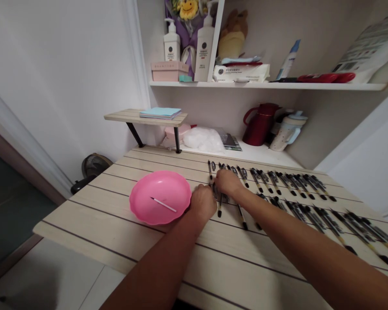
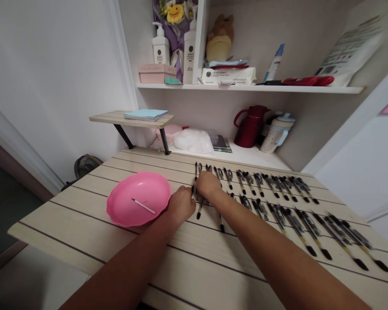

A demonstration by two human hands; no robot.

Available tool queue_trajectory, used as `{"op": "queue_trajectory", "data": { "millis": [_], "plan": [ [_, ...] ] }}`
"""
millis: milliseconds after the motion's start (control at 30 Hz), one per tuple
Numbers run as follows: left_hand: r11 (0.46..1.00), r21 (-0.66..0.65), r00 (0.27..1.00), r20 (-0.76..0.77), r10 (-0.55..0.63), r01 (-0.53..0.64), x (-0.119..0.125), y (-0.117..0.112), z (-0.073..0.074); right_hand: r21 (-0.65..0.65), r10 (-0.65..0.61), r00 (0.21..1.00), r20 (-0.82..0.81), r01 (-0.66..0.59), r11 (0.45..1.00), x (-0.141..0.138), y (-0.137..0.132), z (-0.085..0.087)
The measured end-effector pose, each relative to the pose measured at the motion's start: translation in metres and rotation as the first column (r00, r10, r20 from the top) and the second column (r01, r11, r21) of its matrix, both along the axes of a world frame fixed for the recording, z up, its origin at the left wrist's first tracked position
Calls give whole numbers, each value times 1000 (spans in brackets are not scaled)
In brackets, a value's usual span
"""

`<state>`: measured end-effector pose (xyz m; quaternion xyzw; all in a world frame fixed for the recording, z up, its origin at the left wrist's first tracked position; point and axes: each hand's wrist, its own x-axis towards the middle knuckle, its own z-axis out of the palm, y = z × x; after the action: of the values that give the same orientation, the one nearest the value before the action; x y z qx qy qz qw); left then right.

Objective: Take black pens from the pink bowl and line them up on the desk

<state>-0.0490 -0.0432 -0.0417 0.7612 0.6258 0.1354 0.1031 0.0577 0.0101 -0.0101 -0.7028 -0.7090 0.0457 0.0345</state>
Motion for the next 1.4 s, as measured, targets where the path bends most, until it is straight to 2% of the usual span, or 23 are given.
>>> {"op": "queue_trajectory", "data": {
  "millis": [100,233,333,700,967,1400],
  "plan": [
    [1000,-17,1000,3,-14,14,0,0,1,-11,74,997,14,-74,997,2,-38,0],
    [999,-36,1000,-18,-15,14,0,1,2,38,197,979,43,-199,979,2,-94,-17],
    [1000,-24,1000,-29,-8,7,1,2,1,64,237,971,41,-239,969,2,-115,-28],
    [999,36,999,-36,-26,27,0,4,-6,86,264,963,59,-268,959,16,-120,-30],
    [1000,-13,999,-41,-28,27,1,3,-1,76,275,960,51,-278,958,18,-120,-32],
    [1000,3,998,-53,-28,28,3,3,-1,114,298,954,26,-299,947,20,-123,-33]
  ]
}}
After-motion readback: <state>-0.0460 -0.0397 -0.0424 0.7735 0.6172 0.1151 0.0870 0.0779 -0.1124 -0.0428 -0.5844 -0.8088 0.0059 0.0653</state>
